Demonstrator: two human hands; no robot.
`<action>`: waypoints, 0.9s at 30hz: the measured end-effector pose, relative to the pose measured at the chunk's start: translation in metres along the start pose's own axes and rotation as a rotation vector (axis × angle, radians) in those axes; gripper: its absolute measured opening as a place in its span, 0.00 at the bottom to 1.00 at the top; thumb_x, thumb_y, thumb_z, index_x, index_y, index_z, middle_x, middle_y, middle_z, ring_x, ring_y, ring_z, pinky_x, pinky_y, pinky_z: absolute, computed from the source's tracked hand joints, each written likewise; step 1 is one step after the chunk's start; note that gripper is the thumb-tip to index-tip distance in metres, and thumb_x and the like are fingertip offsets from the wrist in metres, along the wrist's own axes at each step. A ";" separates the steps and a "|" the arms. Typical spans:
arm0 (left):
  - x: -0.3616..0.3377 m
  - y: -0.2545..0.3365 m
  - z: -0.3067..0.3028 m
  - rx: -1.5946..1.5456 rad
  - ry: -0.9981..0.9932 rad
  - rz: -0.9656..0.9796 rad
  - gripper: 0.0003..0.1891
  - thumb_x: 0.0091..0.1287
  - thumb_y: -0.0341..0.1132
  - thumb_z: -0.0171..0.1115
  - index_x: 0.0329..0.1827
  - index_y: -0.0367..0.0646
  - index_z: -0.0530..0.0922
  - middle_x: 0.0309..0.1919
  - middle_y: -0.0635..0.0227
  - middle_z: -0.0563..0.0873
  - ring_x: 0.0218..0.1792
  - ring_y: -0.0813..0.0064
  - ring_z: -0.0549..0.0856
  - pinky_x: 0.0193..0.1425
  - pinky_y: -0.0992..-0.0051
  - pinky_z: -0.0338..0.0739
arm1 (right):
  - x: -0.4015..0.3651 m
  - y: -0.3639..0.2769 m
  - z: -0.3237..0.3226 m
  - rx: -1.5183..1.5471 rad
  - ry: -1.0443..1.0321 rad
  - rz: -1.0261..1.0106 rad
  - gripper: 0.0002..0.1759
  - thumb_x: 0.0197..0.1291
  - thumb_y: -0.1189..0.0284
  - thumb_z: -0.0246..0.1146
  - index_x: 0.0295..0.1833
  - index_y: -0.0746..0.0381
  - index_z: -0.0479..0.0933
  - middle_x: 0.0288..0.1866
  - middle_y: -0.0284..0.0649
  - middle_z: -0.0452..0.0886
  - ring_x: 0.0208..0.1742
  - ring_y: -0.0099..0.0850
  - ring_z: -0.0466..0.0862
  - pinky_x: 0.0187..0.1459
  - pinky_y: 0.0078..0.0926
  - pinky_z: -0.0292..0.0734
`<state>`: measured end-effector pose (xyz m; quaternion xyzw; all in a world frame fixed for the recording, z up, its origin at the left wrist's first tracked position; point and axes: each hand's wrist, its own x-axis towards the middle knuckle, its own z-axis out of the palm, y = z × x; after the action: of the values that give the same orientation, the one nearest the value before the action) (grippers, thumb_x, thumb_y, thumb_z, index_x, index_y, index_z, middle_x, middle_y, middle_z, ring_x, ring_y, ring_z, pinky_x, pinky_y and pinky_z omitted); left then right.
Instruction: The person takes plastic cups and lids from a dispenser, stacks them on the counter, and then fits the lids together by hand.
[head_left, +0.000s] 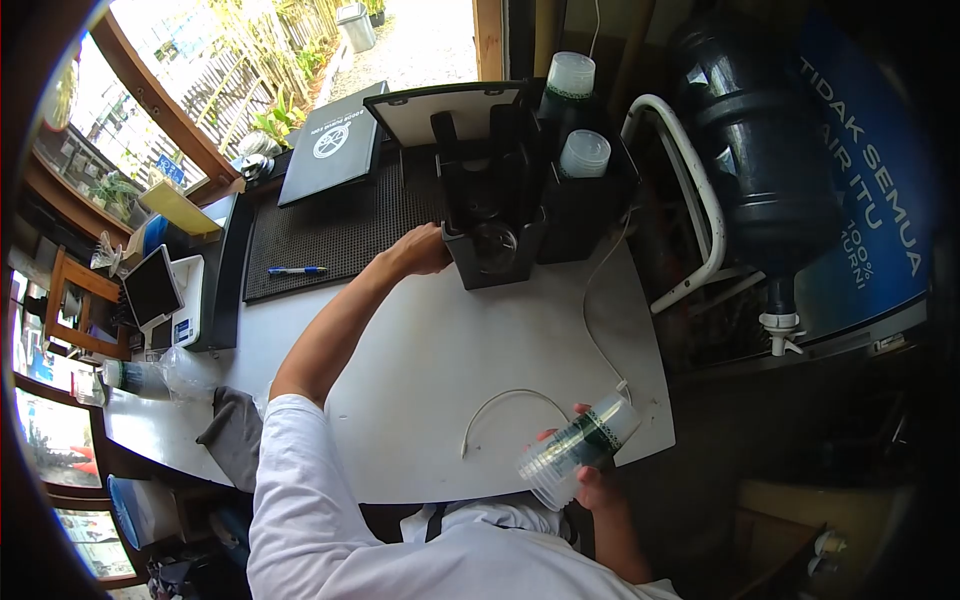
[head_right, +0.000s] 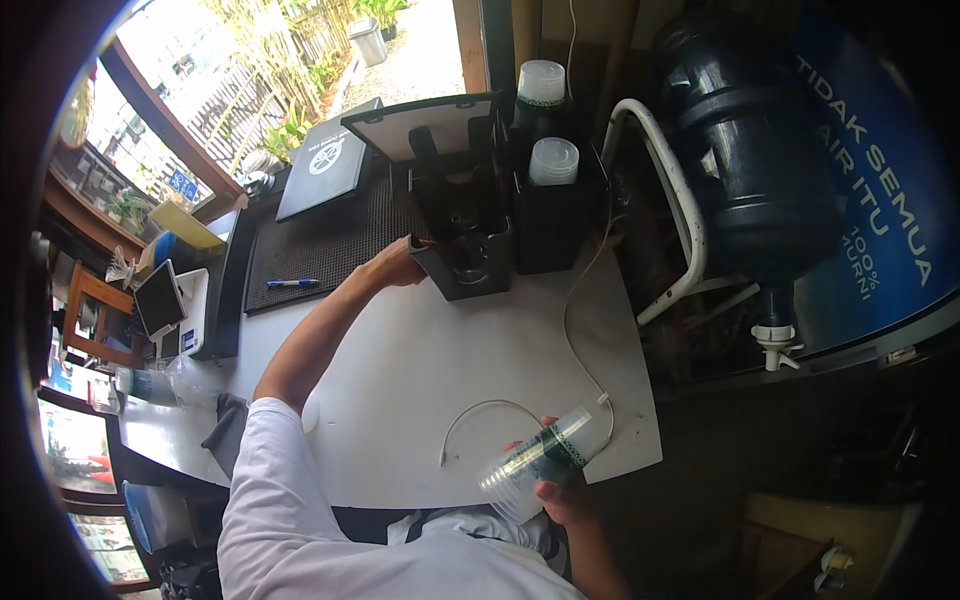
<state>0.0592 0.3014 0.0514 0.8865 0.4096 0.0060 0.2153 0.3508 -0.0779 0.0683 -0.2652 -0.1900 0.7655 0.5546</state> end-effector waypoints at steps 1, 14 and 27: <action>-0.001 0.000 0.000 0.019 -0.046 -0.009 0.12 0.68 0.24 0.55 0.51 0.40 0.82 0.27 0.58 0.86 0.28 0.64 0.89 0.35 0.65 0.82 | 0.000 -0.001 0.000 -0.004 0.004 0.000 0.58 0.47 0.66 0.84 0.79 0.49 0.54 0.64 0.54 0.77 0.67 0.45 0.78 0.65 0.51 0.78; -0.032 0.053 -0.052 -0.282 -0.117 -0.249 0.17 0.76 0.30 0.45 0.61 0.40 0.78 0.25 0.60 0.84 0.28 0.70 0.88 0.36 0.68 0.82 | 0.003 -0.004 0.001 -0.063 -0.045 0.001 0.57 0.49 0.66 0.83 0.79 0.51 0.54 0.65 0.50 0.77 0.69 0.43 0.77 0.66 0.49 0.77; -0.037 0.157 -0.160 0.137 -0.034 -0.108 0.09 0.75 0.34 0.58 0.51 0.40 0.83 0.39 0.60 0.88 0.39 0.61 0.88 0.46 0.62 0.82 | 0.013 -0.018 0.007 -0.110 -0.137 -0.003 0.60 0.46 0.68 0.85 0.79 0.53 0.51 0.64 0.52 0.78 0.66 0.42 0.80 0.65 0.45 0.78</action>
<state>0.1184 0.2447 0.2637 0.8758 0.4525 -0.0485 0.1610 0.3569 -0.0597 0.0821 -0.2421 -0.2696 0.7695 0.5259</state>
